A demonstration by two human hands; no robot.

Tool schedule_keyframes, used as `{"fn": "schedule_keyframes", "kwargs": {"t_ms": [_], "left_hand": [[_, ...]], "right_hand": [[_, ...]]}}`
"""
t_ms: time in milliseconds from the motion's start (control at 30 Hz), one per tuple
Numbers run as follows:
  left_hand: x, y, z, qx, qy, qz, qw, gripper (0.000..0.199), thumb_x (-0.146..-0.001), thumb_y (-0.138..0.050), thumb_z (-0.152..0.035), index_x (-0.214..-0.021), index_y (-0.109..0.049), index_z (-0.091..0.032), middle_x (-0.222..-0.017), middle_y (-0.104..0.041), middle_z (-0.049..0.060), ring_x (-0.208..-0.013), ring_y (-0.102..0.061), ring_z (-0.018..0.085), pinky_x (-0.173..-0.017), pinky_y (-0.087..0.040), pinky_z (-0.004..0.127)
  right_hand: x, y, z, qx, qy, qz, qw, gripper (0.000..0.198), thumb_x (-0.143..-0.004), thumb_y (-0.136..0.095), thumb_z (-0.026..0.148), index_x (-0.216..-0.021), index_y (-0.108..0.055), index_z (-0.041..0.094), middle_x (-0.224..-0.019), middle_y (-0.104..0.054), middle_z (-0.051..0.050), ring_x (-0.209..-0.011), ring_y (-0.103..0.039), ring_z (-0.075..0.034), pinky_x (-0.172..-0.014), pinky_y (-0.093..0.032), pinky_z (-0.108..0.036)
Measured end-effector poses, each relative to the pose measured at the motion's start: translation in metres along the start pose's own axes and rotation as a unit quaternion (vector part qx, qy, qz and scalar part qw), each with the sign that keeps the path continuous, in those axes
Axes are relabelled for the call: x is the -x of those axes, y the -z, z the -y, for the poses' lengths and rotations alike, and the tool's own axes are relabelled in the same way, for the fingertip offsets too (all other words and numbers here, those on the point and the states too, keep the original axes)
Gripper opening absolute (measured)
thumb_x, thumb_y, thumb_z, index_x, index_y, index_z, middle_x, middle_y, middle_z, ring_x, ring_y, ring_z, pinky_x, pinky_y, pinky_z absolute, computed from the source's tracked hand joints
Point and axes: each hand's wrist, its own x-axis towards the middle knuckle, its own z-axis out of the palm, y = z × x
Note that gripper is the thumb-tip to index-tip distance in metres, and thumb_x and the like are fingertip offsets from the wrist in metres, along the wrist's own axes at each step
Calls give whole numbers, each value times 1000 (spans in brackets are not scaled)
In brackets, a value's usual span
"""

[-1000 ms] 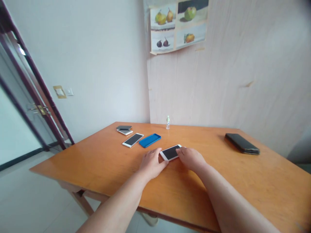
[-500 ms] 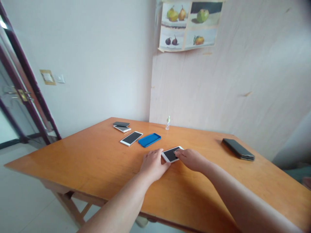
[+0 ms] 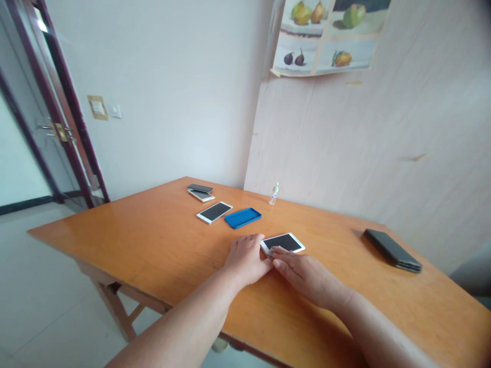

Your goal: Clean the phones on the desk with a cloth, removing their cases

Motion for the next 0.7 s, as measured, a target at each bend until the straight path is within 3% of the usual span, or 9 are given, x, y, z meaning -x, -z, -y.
{"fn": "schedule_keyframes", "kwargs": {"t_ms": [133,200,333,500,700], "left_hand": [[0,1,-1,5,-5,-2,1000,44,-77,-62,-37,-119,-54,-27,-116,-66,4,-112,-57,27,-98,-40,39],[0,3,-3,3,-1,4,1000,45,-76,-62,-34,-119,-54,-26,-118,-66,4,-113,-57,26,-99,-39,38],[2,7,-7,-3,5,15,1000,47,-77,-63,-42,-121,-55,-26,-120,-64,6,-115,-56,28,-101,-38,40],[2,6,-5,-1,-2,8,1000,49,-79,-62,-51,-119,-55,-25,-117,-64,8,-114,-56,30,-99,-40,41],[1,0,1,-3,-12,-4,1000,36,-81,-59,-34,-116,-55,-26,-116,-65,5,-113,-56,26,-95,-41,37]], "right_hand": [[-3,8,-33,66,-109,-25,992,50,-100,-27,47,-128,-60,21,-139,-56,-11,-125,-55,-28,-105,-40,-43],[-3,9,-41,73,-129,-29,989,50,-100,-27,46,-127,-60,20,-138,-56,-12,-122,-56,-28,-103,-41,-43],[-1,6,-18,51,-83,-13,995,47,-101,-27,45,-121,-64,23,-132,-61,-10,-114,-61,-26,-98,-44,-39],[1,1,11,-6,6,-8,1000,46,-101,-29,46,-122,-64,26,-133,-61,-6,-115,-60,-23,-101,-42,-36],[-5,1,-37,10,-61,-41,997,48,-100,-30,48,-123,-64,23,-140,-55,-8,-129,-51,-24,-109,-36,-41]]}}
